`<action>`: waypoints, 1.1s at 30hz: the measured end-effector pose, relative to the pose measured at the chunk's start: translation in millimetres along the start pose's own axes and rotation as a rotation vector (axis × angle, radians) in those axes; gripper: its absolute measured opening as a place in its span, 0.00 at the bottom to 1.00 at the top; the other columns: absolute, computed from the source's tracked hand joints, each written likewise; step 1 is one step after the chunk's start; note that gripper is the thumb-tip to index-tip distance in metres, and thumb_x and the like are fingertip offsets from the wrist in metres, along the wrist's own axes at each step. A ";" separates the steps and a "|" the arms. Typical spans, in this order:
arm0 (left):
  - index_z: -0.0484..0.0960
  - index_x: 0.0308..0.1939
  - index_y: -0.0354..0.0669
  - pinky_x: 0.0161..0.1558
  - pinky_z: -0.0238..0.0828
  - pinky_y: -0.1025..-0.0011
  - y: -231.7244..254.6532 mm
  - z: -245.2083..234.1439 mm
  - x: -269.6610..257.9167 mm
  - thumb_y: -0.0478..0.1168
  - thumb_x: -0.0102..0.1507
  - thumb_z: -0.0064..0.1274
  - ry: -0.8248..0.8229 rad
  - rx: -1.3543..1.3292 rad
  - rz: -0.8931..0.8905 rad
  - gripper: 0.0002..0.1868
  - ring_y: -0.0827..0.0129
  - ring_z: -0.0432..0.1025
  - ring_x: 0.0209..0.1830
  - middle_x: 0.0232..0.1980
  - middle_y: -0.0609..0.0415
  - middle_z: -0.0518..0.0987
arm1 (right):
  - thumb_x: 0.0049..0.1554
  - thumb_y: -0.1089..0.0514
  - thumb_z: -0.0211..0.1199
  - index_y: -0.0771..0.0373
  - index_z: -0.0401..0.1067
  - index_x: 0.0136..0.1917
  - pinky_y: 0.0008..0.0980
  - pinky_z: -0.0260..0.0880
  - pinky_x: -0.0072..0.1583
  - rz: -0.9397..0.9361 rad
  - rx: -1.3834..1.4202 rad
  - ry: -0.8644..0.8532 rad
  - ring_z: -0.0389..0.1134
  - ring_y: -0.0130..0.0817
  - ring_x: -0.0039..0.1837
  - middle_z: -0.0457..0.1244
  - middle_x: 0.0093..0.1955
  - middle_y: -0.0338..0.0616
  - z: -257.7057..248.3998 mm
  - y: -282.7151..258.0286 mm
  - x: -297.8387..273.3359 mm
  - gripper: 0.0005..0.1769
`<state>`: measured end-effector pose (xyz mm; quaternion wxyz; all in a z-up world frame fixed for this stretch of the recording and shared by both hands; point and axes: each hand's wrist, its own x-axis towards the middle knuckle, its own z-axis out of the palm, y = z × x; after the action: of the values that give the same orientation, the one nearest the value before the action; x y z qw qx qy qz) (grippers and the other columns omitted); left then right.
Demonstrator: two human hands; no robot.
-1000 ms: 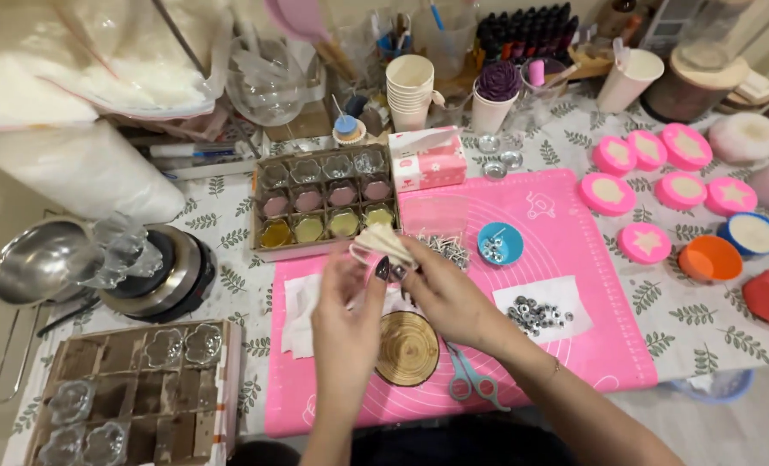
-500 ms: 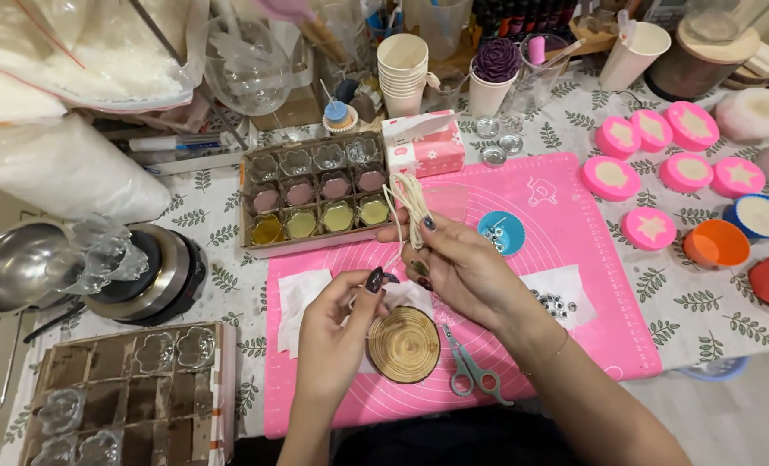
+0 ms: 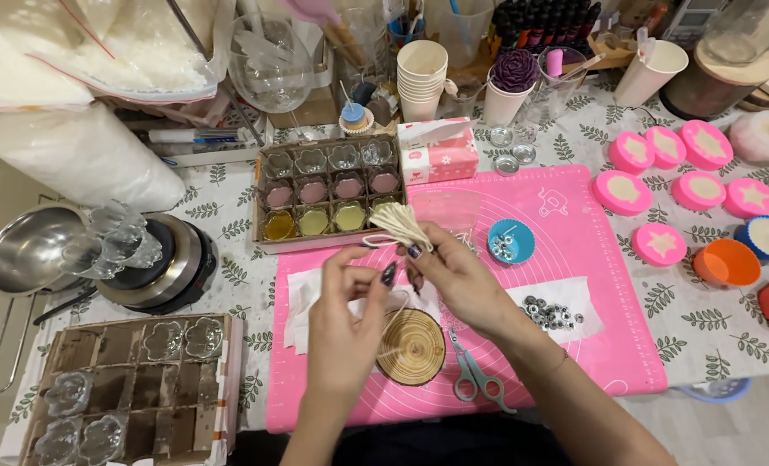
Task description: Preparing wicks and metal bases on a wooden disc for candle making.
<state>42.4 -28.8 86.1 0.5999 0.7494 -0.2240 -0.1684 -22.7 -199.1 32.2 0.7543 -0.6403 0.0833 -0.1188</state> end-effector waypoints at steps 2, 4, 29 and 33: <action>0.71 0.59 0.39 0.37 0.80 0.75 -10.2 -4.8 3.1 0.33 0.66 0.50 -0.002 0.037 0.036 0.17 0.72 0.82 0.38 0.39 0.53 0.84 | 0.67 0.61 0.50 0.66 0.65 0.68 0.26 0.66 0.52 0.013 -0.001 0.007 0.61 0.23 0.48 0.62 0.49 0.37 -1.0 -10.1 -1.6 0.17; 0.69 0.61 0.38 0.41 0.77 0.74 -17.1 -8.1 5.8 0.32 0.66 0.50 0.003 0.079 0.069 0.19 0.71 0.80 0.38 0.39 0.51 0.84 | 0.67 0.61 0.50 0.65 0.65 0.68 0.26 0.65 0.52 0.028 0.003 0.008 0.60 0.22 0.48 0.61 0.47 0.35 -1.4 -10.8 -2.6 0.18; 0.69 0.65 0.38 0.42 0.77 0.76 -16.8 -13.4 5.2 0.30 0.58 0.61 -0.170 -0.197 -0.069 0.31 0.73 0.77 0.39 0.43 0.51 0.83 | 0.66 0.59 0.50 0.65 0.66 0.66 0.26 0.63 0.49 0.069 -0.022 0.126 0.60 0.24 0.45 0.61 0.44 0.34 -3.0 -6.3 11.8 0.16; 0.72 0.64 0.34 0.40 0.78 0.73 -8.2 -9.4 17.2 0.27 0.59 0.57 -0.093 -0.434 -0.082 0.28 0.73 0.75 0.39 0.42 0.48 0.82 | 0.65 0.61 0.51 0.64 0.66 0.66 0.24 0.63 0.51 0.079 -0.176 0.046 0.59 0.22 0.48 0.61 0.46 0.34 0.3 -21.7 1.4 0.17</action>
<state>62.9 -28.8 80.5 0.7287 0.6026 -0.1795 -0.2713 -22.8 -202.5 53.6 0.6972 -0.6973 0.1362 -0.0958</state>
